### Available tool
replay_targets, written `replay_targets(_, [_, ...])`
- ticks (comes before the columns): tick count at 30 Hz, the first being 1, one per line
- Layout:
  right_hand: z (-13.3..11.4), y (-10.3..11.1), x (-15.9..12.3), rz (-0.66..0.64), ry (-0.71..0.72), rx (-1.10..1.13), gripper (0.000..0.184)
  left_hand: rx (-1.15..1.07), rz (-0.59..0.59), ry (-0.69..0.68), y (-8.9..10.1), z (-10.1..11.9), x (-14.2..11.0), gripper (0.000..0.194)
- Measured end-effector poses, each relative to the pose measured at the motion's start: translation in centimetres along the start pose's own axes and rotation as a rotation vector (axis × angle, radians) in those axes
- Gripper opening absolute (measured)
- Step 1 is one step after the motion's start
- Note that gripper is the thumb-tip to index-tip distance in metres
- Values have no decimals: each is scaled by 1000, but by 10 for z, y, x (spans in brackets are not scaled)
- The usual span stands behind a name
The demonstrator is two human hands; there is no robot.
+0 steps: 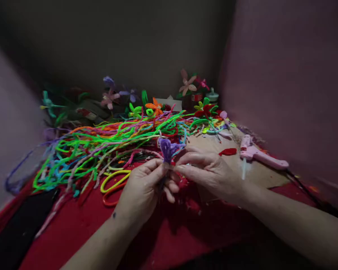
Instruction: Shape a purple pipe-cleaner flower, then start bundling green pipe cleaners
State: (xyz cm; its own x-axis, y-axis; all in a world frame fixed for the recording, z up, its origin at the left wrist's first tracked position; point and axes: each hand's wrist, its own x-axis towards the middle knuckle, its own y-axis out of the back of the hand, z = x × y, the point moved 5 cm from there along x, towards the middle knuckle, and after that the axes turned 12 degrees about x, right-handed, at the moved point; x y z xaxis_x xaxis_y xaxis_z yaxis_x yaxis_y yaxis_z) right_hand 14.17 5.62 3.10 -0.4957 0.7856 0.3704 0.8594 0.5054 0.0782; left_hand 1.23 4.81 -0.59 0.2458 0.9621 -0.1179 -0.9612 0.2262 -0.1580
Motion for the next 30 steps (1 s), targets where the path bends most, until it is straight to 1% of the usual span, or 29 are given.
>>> replay_targets(3, [5, 1, 0, 108, 0, 23, 16, 10, 15, 2, -2, -2, -3, 12])
replay_targets(6, [15, 2, 0, 175, -41, 84, 14, 29, 29, -2, -2, -4, -2, 12])
replay_targets(11, [33, 4, 0, 201, -131, 188, 21, 101, 17, 2, -6, -5, -2, 14])
replay_targets(14, [38, 5, -1, 216, -127, 192, 22, 152, 22, -10, -8, -5, -4, 16])
replay_targets(18, [39, 4, -1, 253, -87, 164, 22, 226, 29, -41, -8, -5, -5, 18])
replay_targets(21, [42, 3, -1, 279, -100, 191, 20, 252, 59, -56, -5, -5, -4, 19])
replay_targets(23, [45, 2, -1, 277, -129, 257, 19, 230, 58, -47, -5, -6, -3, 19])
replay_targets(26, [47, 0, 0, 231, -173, 389, 17, 187, 48, -36, -5, -5, -3, 19])
replay_targets(30, [48, -5, 0, 181, -236, 551, 20, 216, 77, -66, -3, -2, -5, 20])
